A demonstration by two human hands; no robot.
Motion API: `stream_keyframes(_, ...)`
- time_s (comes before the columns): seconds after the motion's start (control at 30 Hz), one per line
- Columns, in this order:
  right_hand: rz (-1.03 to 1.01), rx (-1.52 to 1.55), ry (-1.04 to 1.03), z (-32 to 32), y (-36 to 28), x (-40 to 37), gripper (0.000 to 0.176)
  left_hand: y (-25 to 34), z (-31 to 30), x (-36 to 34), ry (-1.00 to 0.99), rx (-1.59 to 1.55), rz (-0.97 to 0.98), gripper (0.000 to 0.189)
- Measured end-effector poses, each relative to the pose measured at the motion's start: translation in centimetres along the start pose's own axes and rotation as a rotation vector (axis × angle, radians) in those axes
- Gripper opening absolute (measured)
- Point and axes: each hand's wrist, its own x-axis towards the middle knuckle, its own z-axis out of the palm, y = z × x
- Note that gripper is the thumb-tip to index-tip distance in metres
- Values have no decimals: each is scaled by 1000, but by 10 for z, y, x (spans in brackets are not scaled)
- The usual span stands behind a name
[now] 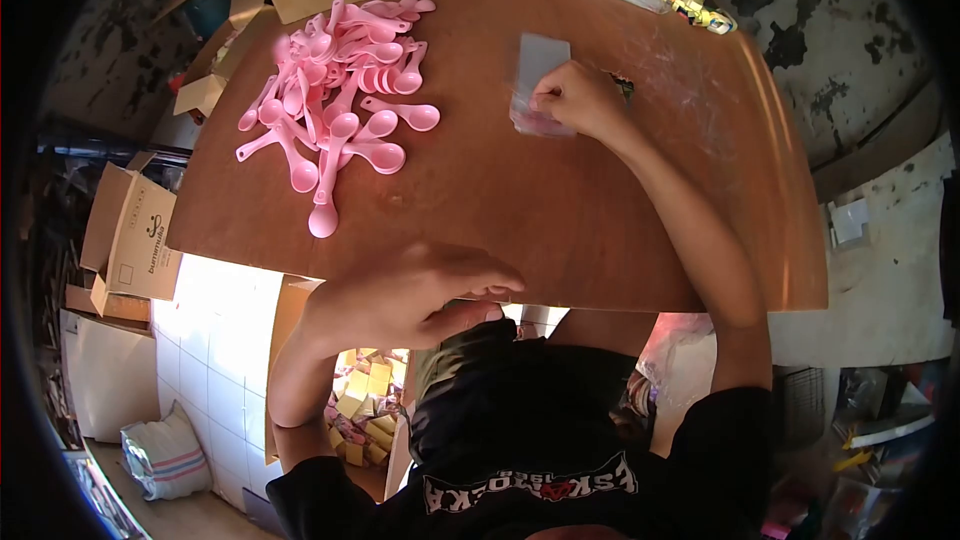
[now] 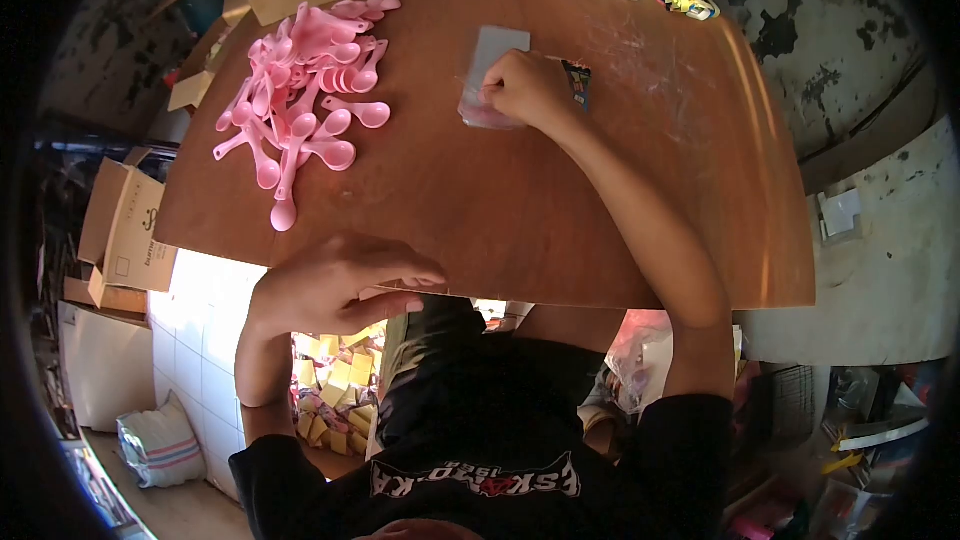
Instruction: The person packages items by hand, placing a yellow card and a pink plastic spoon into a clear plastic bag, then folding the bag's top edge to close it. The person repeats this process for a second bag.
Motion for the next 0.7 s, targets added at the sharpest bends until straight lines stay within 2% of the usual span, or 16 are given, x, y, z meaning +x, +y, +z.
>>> stream_keyframes(0.1,-13,14,65,-4,0,-2,11,-23,-10,41,172,330,5,31)
stream_keyframes(0.17,62,152,0,-6,0,-4,11,-47,-8,64,246,426,16,31)
stream_keyframes(0.2,60,151,0,-6,-1,-7,11,-57,-6,76,348,516,-32,33)
stream_keyframes(0.23,-13,111,47,-7,-2,-11,12,-64,-6,84,450,607,-80,35)
stream_keyframes(0.27,-87,71,95,-10,-8,-17,12,-70,-7,89,450,610,-78,35)
stream_keyframes(0.33,-160,147,38,-23,-26,-39,14,-78,-9,97,712,746,122,36)
stream_keyframes(0.37,-231,223,-22,-32,-37,-49,17,-77,-11,96,715,747,122,36)
stream_keyframes(0.4,-232,221,-23,-42,-45,-56,17,-76,-15,92,556,445,76,34)
stream_keyframes(0.43,-250,344,-21,-51,-50,-63,17,-76,-17,89,390,144,30,31)
stream_keyframes(0.47,-267,468,-19,-58,-50,-68,18,-78,-17,87,389,141,29,31)
stream_keyframes(0.5,-144,399,-71,-65,-40,-69,19,-79,-17,85,408,-34,2,26)
stream_keyframes(0.53,-143,400,-73,-68,-28,-68,19,-79,-17,84,426,-209,-26,21)
stream_keyframes(0.57,-64,237,-27,-68,-15,-66,18,-77,-13,83,528,-219,7,15)
stream_keyframes(0.6,16,75,20,-66,-2,-66,18,-73,-12,80,528,-218,8,15)
stream_keyframes(0.63,-131,-61,92,-65,11,-67,17,-68,-13,76,570,-285,4,16)
stream_keyframes(0.7,-178,-144,167,-49,32,-73,16,-58,-17,71,614,-350,5,17)
